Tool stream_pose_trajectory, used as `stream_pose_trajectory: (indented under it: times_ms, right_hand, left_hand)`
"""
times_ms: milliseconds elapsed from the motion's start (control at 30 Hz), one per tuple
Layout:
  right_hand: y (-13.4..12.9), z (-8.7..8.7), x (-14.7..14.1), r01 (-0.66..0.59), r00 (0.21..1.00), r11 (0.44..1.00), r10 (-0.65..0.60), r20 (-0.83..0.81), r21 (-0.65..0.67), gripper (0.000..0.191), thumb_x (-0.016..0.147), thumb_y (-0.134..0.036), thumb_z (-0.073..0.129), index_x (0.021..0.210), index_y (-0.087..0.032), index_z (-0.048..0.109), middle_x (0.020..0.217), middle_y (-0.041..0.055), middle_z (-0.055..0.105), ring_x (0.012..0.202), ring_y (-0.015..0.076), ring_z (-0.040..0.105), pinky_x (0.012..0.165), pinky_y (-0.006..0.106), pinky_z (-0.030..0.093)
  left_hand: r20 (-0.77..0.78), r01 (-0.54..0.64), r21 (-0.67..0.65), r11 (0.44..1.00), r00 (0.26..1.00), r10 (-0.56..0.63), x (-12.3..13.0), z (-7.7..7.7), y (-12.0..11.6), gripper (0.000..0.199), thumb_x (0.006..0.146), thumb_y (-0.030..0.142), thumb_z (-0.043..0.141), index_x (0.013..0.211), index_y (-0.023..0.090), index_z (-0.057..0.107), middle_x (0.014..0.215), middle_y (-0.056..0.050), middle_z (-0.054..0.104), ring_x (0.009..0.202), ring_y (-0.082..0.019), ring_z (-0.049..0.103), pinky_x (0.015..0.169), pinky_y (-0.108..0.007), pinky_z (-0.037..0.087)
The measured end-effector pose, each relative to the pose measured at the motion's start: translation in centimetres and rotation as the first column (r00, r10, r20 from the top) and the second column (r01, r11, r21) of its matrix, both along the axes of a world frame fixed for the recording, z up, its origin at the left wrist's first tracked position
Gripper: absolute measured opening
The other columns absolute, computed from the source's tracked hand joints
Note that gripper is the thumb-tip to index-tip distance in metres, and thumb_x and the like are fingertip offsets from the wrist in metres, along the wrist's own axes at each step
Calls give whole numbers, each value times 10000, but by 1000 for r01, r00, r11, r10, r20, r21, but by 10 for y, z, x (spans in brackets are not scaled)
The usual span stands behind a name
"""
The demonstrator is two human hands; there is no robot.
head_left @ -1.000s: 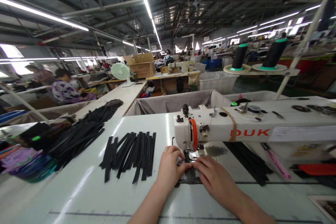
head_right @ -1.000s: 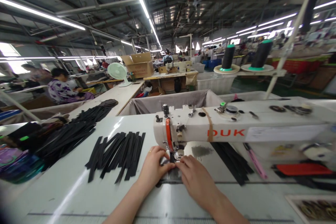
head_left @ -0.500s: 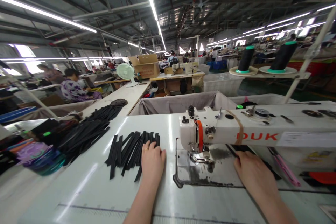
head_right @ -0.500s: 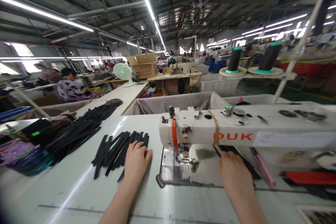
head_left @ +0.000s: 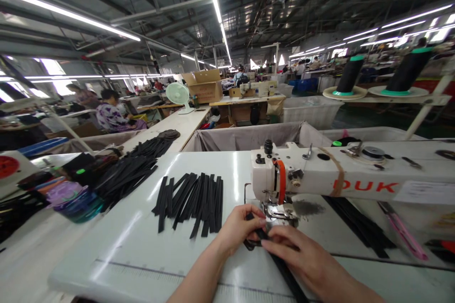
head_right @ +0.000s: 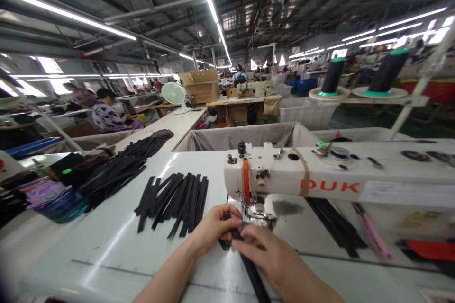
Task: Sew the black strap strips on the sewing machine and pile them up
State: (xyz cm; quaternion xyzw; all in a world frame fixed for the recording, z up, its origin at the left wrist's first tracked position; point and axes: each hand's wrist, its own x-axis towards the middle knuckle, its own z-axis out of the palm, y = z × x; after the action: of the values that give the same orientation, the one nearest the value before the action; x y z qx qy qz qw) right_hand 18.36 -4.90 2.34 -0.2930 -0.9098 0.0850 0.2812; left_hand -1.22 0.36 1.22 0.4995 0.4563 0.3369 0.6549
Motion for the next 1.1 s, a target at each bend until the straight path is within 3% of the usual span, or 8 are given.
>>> stream_pose_trajectory:
  times_ms: [100, 200, 267, 333, 433, 567, 833, 1100]
  right_hand:
    - [4, -7, -2, -63, 983, 957, 10, 183, 284, 396, 911, -54, 379, 1243, -160, 567, 1107, 116, 658, 1031, 206, 623, 832, 295, 534]
    - [6, -21, -8, 46, 969, 922, -134, 206, 384, 421, 845, 7, 365, 1189, -105, 580, 1044, 130, 670, 934, 230, 650, 748, 329, 562]
    - [8, -29, -12, 119, 957, 918, -207, 202, 378, 423, 823, 23, 375, 1168, -106, 582, 1038, 126, 669, 904, 227, 654, 734, 333, 563]
    - [10, -34, -14, 155, 949, 918, -241, 202, 366, 418, 819, 27, 383, 1163, -108, 579, 1034, 122, 669, 898, 221, 654, 740, 330, 561]
    - [12, -36, -14, 138, 952, 911, -230, 203, 389, 434, 814, 22, 370, 1181, -97, 569, 1063, 130, 671, 949, 224, 646, 773, 331, 556]
    - [10, -38, -14, 113, 952, 891, -224, 209, 440, 478, 791, 27, 352, 1194, -99, 576, 1129, 134, 666, 1030, 227, 629, 814, 329, 547]
    - [13, -41, -16, 169, 940, 893, -273, 204, 418, 467, 795, 33, 354, 1163, -107, 603, 1138, 110, 674, 1033, 206, 633, 844, 303, 538]
    - [13, -41, -14, 158, 948, 892, -257, 188, 423, 452, 812, 36, 336, 1155, -97, 598, 1126, 120, 673, 1022, 214, 632, 823, 320, 546]
  left_hand:
    - [-165, -58, 191, 980, 982, 90, 3, -8, 3, 185, 774, 207, 614, 949, 150, 599, 681, 22, 582, 512, -90, 499, 521, -218, 412]
    - [-390, -74, 561, 824, 855, 343, 5, -11, -1, 281, 771, 46, 529, 1014, 165, 607, 901, -42, 610, 810, -171, 579, 771, -318, 477]
    - [-520, 52, 668, 742, 746, 415, 5, -9, -5, 223, 769, 49, 559, 931, 175, 646, 976, -67, 608, 937, -224, 555, 863, -379, 458]
    - [-613, 191, 665, 722, 692, 382, 4, -7, -8, 132, 791, 98, 595, 844, 186, 678, 954, -69, 625, 945, -248, 546, 864, -398, 462]
    - [-643, 282, 656, 700, 695, 322, 5, -6, -10, 157, 841, 116, 567, 817, 191, 703, 979, -65, 656, 935, -241, 557, 854, -387, 470]
    - [-634, 286, 667, 688, 702, 323, 10, -10, -8, 189, 859, 99, 538, 837, 187, 704, 1033, -62, 673, 978, -242, 563, 877, -395, 466]
    - [-563, 240, 718, 654, 752, 343, 10, -17, -1, 193, 862, 96, 533, 839, 176, 707, 1040, -63, 680, 968, -233, 561, 887, -388, 472]
    - [-586, 284, 722, 630, 736, 339, 10, -18, 2, 189, 861, 95, 533, 789, 179, 686, 992, -54, 682, 934, -228, 557, 855, -377, 476]
